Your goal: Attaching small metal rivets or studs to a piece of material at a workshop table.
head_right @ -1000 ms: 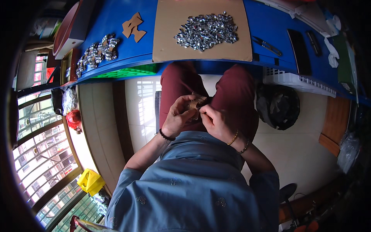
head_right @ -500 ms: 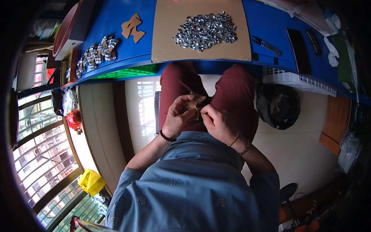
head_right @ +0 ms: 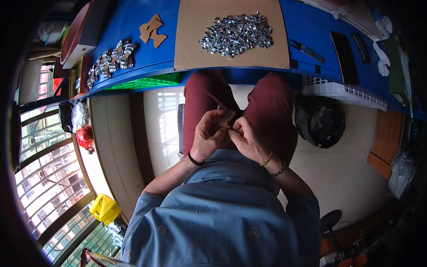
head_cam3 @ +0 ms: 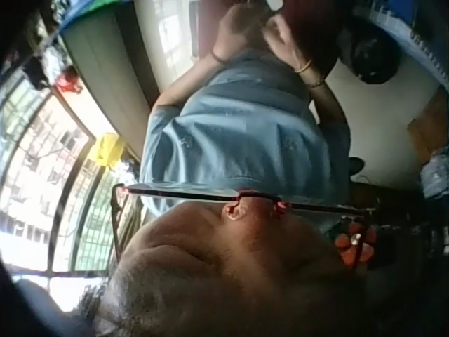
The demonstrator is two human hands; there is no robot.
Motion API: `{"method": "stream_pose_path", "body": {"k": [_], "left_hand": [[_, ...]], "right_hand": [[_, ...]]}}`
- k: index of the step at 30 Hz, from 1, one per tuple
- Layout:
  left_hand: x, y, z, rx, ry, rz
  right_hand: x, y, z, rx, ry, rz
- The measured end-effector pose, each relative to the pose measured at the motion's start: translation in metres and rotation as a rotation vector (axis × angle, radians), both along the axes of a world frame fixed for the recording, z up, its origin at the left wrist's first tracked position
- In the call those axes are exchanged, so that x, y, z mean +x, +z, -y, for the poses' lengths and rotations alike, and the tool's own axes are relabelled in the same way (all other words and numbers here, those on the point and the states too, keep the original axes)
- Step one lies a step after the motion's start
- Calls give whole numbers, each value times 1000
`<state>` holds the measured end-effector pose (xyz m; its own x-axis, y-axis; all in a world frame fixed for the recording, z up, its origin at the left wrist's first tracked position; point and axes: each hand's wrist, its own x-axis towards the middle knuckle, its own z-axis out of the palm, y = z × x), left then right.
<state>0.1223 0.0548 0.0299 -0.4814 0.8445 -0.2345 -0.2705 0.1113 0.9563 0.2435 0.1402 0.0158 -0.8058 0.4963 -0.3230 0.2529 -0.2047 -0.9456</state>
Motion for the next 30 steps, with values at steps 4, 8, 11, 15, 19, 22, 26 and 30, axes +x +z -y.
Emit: {"method": "stream_pose_path", "body": {"k": [4,8,11,15,19,22,26,30], "left_hand": [[6,-12,3,-35,-52,-58],[2,-14,5,-45,-60,-220],[0,-12,3,-58,-45,-349],[2,-8,-3,-22,-61,-498],[1,-5,-3,-19,-101,-548],[6,-13,6,-45,-117,-520],[4,-17,6,-62,-138,-396],[-8,-21,9,-44,-136,-339]], "right_hand": [[1,-7,6,142,-18,-48],[-7,14,4,482,6,-58],[-4,26,-6,757,22,74],[-17,23,-14,757,25,33],[-21,12,-11,871,25,-74],[-34,31,-21,874,-126,-228],[-25,34,-26,150,-175,-322],[-12,44,-52,-271,-198,-265]]}}
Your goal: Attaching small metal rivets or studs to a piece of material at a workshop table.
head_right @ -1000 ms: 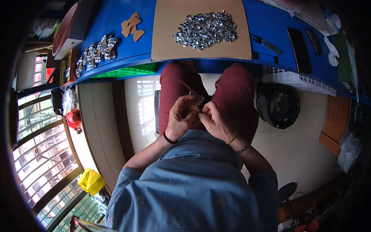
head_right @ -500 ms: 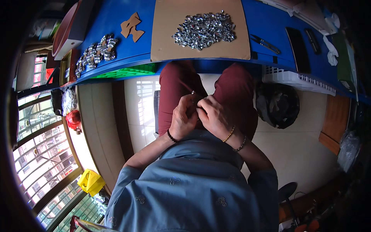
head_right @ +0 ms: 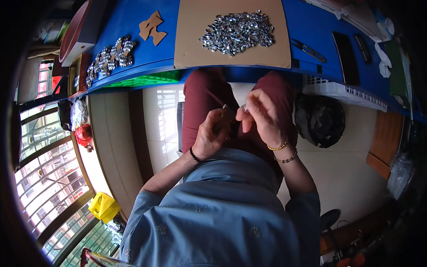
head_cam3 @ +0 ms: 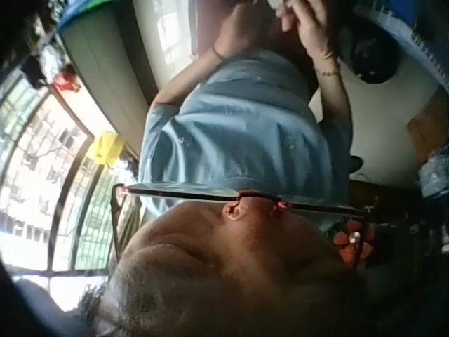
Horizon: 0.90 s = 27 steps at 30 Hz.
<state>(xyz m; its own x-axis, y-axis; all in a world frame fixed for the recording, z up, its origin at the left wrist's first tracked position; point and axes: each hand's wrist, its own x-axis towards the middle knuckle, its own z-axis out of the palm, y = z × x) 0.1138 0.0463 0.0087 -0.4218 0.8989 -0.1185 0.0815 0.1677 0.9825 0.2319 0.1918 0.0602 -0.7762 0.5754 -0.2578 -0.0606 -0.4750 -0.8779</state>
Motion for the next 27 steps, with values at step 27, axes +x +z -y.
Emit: {"method": "stream_pose_path", "body": {"k": [27], "left_hand": [[-9,18,-17,99,-21,-580]], "right_hand": [[13,-27,3,143,58,163]]}}
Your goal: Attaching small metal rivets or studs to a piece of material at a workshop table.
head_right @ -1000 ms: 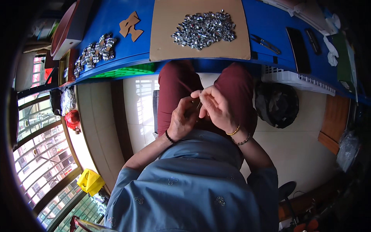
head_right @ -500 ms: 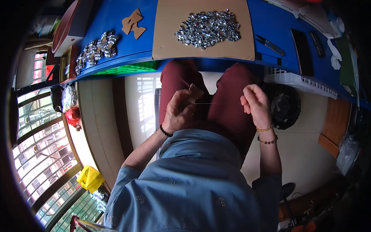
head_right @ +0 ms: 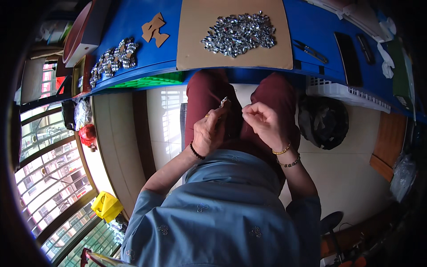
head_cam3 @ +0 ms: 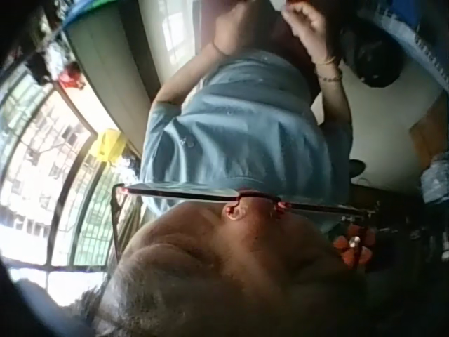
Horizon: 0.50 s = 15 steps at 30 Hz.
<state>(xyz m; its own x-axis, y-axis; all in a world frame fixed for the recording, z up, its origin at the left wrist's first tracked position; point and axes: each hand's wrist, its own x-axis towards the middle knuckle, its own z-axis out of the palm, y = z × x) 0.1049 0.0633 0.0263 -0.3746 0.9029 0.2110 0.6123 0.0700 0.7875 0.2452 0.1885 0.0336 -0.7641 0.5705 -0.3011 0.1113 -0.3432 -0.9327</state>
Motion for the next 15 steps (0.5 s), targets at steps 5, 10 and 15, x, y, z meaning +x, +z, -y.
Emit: {"method": "stream_pose_path", "body": {"k": [5,10,15], "left_hand": [[-9,-10,6,-74,86,46],[-12,-14,0,-59,73,110],[-16,-15,1,-17,47,81]], "right_hand": [[28,15,-22,-141,-207,-49],[47,10,-26,-17,-167,115],[56,9,-24,-118,19,234]]}}
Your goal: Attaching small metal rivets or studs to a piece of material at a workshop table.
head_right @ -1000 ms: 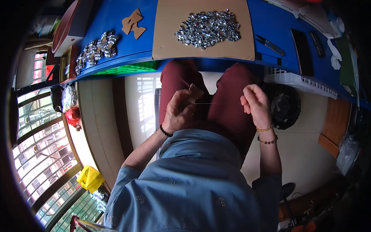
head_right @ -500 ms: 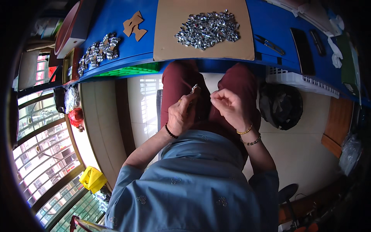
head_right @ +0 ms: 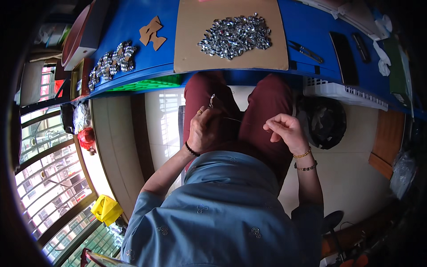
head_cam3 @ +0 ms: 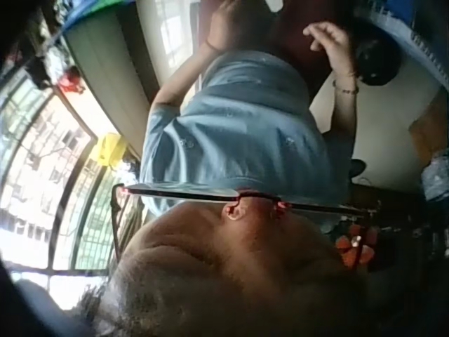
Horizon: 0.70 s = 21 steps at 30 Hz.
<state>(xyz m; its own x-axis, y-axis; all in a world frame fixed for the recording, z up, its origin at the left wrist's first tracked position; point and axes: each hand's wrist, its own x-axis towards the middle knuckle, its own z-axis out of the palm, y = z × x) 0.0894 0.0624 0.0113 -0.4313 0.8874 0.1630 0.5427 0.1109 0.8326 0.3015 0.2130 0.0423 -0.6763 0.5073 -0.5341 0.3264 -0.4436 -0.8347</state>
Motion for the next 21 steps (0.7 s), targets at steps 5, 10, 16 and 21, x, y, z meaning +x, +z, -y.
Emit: {"method": "stream_pose_path", "body": {"k": [5,10,16,21], "left_hand": [[6,1,-1,-26,-4,-57],[20,7,-5,-75,2,-61],[19,5,-4,-62,22,-12],[11,-2,2,-100,9,-5]], "right_hand": [[-10,-10,6,-72,-34,-134],[-42,-20,20,132,70,-243],[-48,-22,18,219,-118,-310],[-29,3,1,61,-315,-451]]}}
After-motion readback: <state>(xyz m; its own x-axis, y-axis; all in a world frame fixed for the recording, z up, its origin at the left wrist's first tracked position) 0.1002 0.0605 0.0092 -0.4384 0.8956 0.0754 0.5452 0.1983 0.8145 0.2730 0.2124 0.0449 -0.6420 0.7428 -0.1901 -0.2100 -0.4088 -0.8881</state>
